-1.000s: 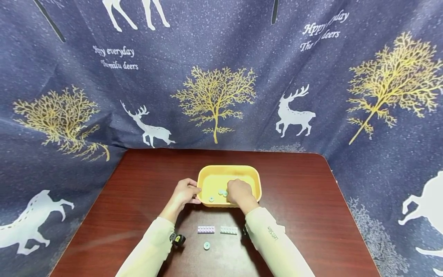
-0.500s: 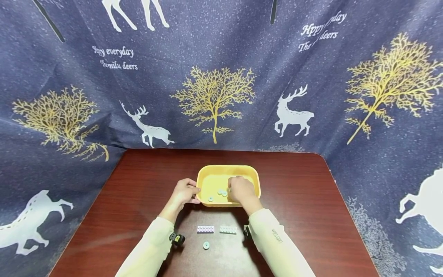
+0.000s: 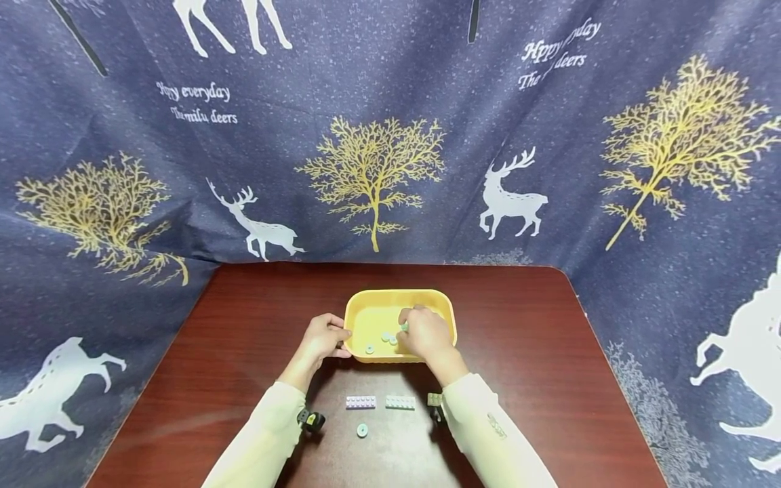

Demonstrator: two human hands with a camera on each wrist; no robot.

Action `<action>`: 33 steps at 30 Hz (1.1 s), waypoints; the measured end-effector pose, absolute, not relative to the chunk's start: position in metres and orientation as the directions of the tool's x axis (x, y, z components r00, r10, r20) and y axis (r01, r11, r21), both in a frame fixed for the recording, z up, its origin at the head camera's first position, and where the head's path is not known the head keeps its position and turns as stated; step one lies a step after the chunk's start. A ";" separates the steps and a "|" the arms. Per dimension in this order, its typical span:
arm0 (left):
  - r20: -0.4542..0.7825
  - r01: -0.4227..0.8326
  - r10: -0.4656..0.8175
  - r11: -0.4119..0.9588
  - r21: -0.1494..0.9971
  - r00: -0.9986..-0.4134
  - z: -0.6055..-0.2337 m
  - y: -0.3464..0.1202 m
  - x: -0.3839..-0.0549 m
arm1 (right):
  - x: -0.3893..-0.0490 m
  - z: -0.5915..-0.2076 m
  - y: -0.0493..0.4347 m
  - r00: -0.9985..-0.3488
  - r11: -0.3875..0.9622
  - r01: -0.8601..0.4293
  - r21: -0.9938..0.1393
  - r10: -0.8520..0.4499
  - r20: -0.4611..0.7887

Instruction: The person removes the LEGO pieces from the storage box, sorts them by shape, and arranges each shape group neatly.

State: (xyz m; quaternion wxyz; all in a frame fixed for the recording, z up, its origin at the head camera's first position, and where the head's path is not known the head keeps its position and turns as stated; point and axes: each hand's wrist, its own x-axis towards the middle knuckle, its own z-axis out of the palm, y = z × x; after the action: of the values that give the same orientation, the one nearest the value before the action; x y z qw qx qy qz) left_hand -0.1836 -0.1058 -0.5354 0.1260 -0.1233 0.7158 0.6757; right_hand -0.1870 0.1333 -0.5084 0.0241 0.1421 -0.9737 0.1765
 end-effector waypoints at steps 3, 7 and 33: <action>-0.347 -0.347 -0.005 0.059 0.936 -0.938 -0.535 -0.106 -0.183 | -0.181 -0.504 0.133 -0.951 0.889 -0.309 -0.337 -0.282 0.129; -0.350 -0.350 -0.011 0.065 0.935 -0.937 -0.536 -0.106 -0.183 | -0.171 -0.500 0.132 -0.941 0.878 -0.335 -0.342 -0.292 0.172; -0.347 -0.348 -0.024 0.069 0.935 -0.938 -0.536 -0.105 -0.183 | -0.105 -0.499 0.124 -0.907 0.826 -0.416 -0.381 -0.347 0.238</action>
State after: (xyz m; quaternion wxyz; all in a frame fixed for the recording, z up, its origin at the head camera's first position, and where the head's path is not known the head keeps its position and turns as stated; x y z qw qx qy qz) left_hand -0.1831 -0.1047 -0.5357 0.1209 -0.1289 0.7209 0.6701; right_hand -0.1046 0.1238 -0.4994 0.0793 0.2003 -0.9521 0.2169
